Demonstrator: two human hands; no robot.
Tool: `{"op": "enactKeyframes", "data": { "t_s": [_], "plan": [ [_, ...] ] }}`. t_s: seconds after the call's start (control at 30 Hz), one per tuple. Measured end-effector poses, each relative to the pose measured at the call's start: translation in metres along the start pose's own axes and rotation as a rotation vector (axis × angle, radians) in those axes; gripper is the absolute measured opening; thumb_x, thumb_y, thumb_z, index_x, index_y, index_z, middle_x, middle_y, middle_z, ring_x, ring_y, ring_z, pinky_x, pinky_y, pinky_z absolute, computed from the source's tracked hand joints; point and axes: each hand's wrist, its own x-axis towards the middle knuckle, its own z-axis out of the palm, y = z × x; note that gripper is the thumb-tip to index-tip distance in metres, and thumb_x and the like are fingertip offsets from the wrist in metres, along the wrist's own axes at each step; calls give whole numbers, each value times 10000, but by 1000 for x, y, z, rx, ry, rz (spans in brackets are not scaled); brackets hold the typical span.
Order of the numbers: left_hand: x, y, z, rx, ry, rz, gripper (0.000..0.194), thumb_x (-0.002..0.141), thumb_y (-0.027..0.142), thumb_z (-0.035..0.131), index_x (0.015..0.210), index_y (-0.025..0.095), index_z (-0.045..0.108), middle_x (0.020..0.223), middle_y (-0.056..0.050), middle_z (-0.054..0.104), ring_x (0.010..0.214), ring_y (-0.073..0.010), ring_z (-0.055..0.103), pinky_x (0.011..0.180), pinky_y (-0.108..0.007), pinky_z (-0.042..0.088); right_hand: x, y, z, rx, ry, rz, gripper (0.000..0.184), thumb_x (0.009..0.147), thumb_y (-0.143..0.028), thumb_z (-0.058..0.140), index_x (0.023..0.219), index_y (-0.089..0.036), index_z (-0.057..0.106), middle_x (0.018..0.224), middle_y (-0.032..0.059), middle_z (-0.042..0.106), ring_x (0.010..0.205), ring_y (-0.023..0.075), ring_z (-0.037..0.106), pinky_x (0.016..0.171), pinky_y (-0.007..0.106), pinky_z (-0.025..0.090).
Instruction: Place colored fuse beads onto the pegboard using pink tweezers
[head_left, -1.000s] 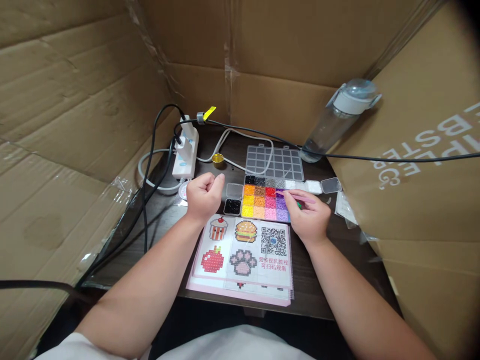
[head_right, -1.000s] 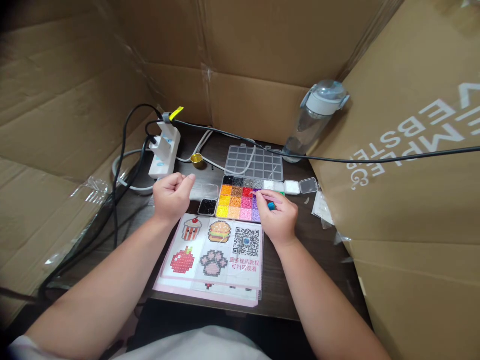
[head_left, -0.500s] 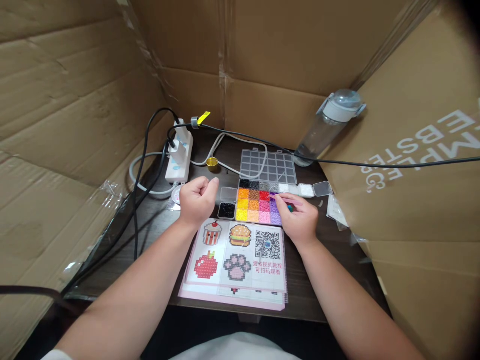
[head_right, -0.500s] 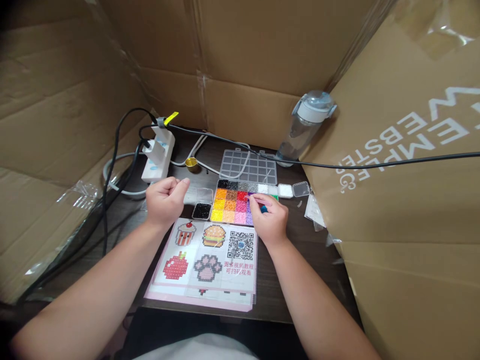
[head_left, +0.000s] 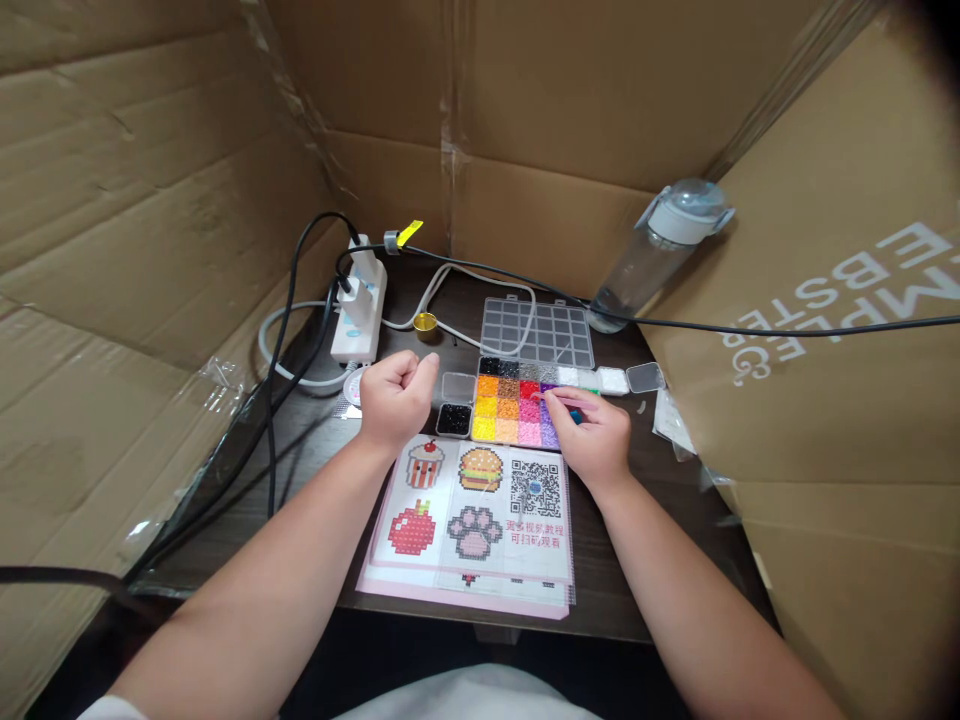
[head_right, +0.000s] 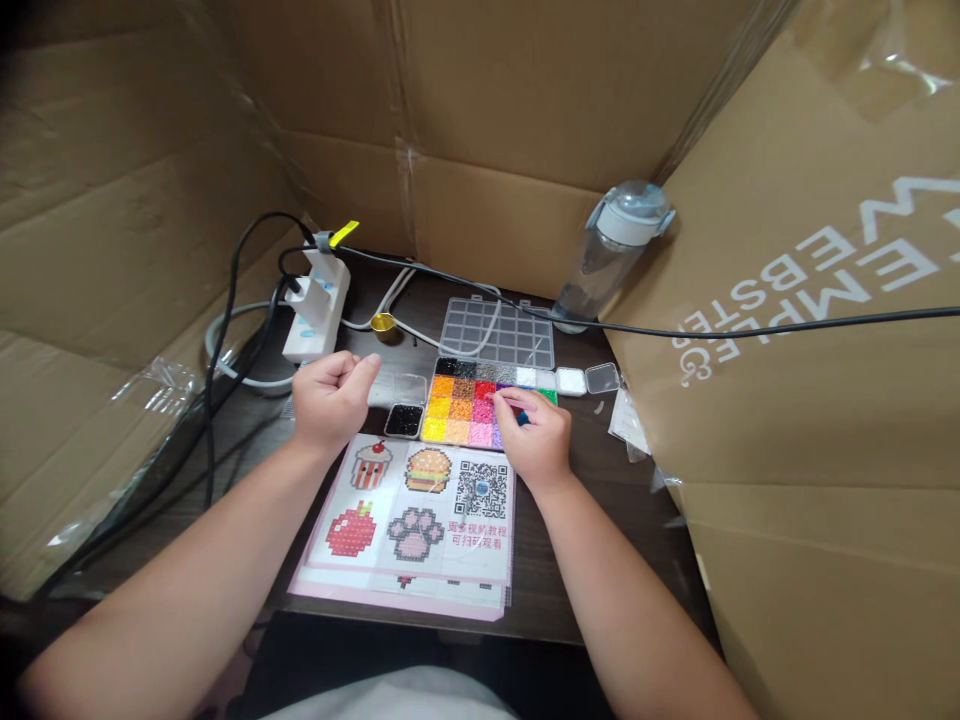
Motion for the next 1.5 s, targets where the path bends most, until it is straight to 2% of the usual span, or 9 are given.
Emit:
{"op": "enactKeyframes", "data": {
  "t_s": [0.6,1.2,1.5],
  "plan": [
    [0,-3,0,-9,-3,-10,499,776,234,619,530,187,187,501,62,206,490,-65,211,479,-271,196,0,2,0,2,-3,25,92,809,-234,672,780,-188,745,789,39,765,701,175,726,698,307,616],
    [0,-2,1,-32,-10,-5,498,768,227,618,531,190,182,506,59,200,497,-68,206,483,-274,193,2,-6,-1,36,59,43,74,791,-227,697,776,-172,744,758,49,765,689,183,733,702,317,624],
    [0,-2,1,-29,-9,11,494,770,225,614,528,191,186,502,60,203,493,-69,206,484,-275,193,4,-7,-15,57,60,12,57,793,-228,707,806,-198,755,794,40,764,716,191,730,715,334,626]
  ]
}}
